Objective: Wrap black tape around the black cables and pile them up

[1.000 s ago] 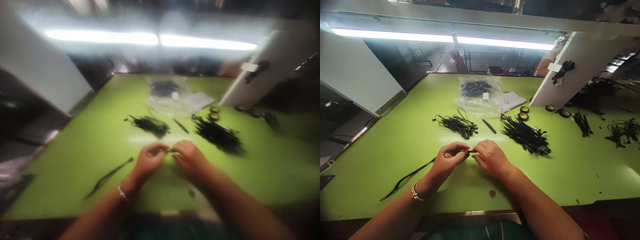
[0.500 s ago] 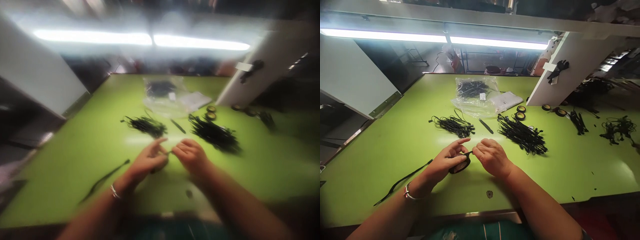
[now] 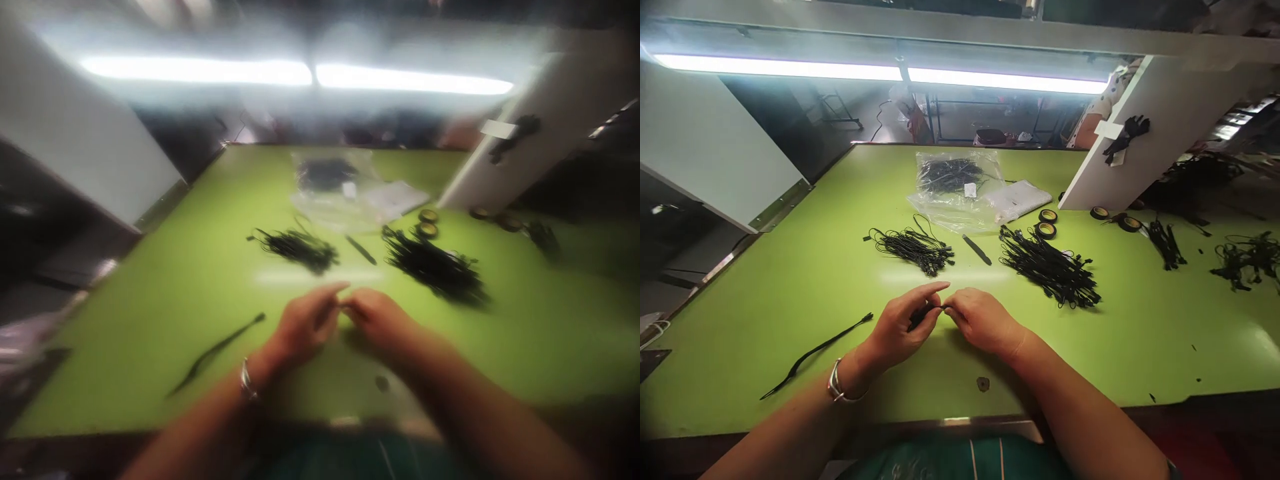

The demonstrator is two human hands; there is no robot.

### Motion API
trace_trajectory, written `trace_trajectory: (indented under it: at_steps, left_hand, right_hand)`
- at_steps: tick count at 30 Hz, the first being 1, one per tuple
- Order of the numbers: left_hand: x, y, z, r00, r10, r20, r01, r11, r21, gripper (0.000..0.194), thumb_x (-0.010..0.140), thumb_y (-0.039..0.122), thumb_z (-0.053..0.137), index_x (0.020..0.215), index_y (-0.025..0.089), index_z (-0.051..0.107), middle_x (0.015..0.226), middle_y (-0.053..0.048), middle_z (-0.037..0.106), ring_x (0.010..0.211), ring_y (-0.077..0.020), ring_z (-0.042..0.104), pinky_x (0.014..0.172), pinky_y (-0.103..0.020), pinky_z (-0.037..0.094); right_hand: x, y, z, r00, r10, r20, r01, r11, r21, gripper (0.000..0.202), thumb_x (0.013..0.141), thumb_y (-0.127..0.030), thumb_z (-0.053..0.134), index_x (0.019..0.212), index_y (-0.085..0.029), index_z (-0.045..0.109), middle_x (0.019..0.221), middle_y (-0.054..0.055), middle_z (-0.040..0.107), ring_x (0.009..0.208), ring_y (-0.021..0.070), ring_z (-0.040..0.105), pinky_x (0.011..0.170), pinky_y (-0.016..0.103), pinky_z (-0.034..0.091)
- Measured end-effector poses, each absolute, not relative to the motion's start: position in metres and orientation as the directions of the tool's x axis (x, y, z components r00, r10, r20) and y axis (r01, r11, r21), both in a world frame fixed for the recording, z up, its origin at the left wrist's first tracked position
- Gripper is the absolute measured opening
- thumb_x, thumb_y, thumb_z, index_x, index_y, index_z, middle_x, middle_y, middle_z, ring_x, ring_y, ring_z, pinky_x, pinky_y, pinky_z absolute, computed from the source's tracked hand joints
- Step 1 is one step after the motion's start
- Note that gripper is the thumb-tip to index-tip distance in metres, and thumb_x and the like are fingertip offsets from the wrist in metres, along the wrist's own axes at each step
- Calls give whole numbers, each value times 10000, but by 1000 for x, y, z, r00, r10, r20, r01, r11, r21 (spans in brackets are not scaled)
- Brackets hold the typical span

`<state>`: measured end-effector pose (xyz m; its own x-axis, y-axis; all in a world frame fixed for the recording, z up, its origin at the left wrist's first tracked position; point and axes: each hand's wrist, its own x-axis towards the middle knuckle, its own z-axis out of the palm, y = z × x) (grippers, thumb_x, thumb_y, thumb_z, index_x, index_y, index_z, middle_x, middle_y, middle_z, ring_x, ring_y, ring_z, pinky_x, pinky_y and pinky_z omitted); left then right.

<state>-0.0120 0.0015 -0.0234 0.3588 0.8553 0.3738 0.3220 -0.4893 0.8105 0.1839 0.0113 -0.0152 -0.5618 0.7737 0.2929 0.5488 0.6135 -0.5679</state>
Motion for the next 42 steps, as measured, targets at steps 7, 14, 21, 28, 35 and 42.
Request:
trace_trajectory:
  at_steps: [7, 14, 21, 28, 35, 42]
  left_hand:
    - [-9, 5, -15, 377, 913, 154, 260, -264, 929, 540, 809, 146, 609, 1329, 220, 484, 954, -21, 576, 595, -56, 470, 582, -202, 437]
    - [-14, 4, 5, 413, 896, -166, 6, 179, 984, 522, 789, 222, 654, 1292, 207, 514, 971, -30, 536, 582, -53, 501, 495, -195, 398]
    - [-4, 4, -3, 215, 972, -90, -105, 114, 988, 391, 812, 331, 665, 1153, 148, 608, 735, 19, 515, 494, -41, 415, 458, -190, 334]
    - [-8, 3, -17, 214, 956, 203, 245, -253, 936, 321, 841, 184, 580, 1151, 206, 661, 854, -31, 647, 616, -97, 521, 607, -225, 448]
    - [-8, 1, -23, 306, 878, 367, 322, -459, 828, 371, 850, 158, 573, 1213, 212, 631, 938, -64, 675, 798, -152, 608, 779, -290, 487]
    - [-10, 6, -7, 403, 913, -58, 144, -1, 990, 706, 823, 233, 635, 1462, 247, 335, 1018, -64, 639, 542, -59, 521, 512, -201, 448]
  right_hand:
    - [189, 12, -8, -546, 646, 534, 679, 714, -170, 212, 902, -152, 516, 710, -179, 602, 619, 6, 563, 608, 136, 444, 572, 277, 312]
    - [199, 17, -14, -611, 425, 668, 666, 732, 144, 130, 891, -114, 563, 970, -178, 643, 717, 6, 661, 658, 140, 480, 633, 300, 357]
    - [187, 11, -20, -549, 510, 663, 707, 706, 42, 131, 900, -129, 551, 974, -175, 649, 738, 37, 677, 687, 164, 511, 690, 324, 395]
    - [176, 6, -14, -496, 704, 508, 644, 691, -329, 152, 929, -212, 511, 839, -169, 625, 767, 56, 650, 737, 173, 536, 713, 303, 419]
    - [181, 7, -9, -491, 863, 119, 555, 416, -721, 233, 924, -202, 511, 707, -181, 593, 643, -16, 624, 591, 113, 540, 566, 226, 387]
    - [188, 10, -7, -514, 695, 503, 601, 710, -366, 144, 886, -172, 562, 755, -176, 622, 680, 28, 600, 688, 158, 490, 639, 274, 388]
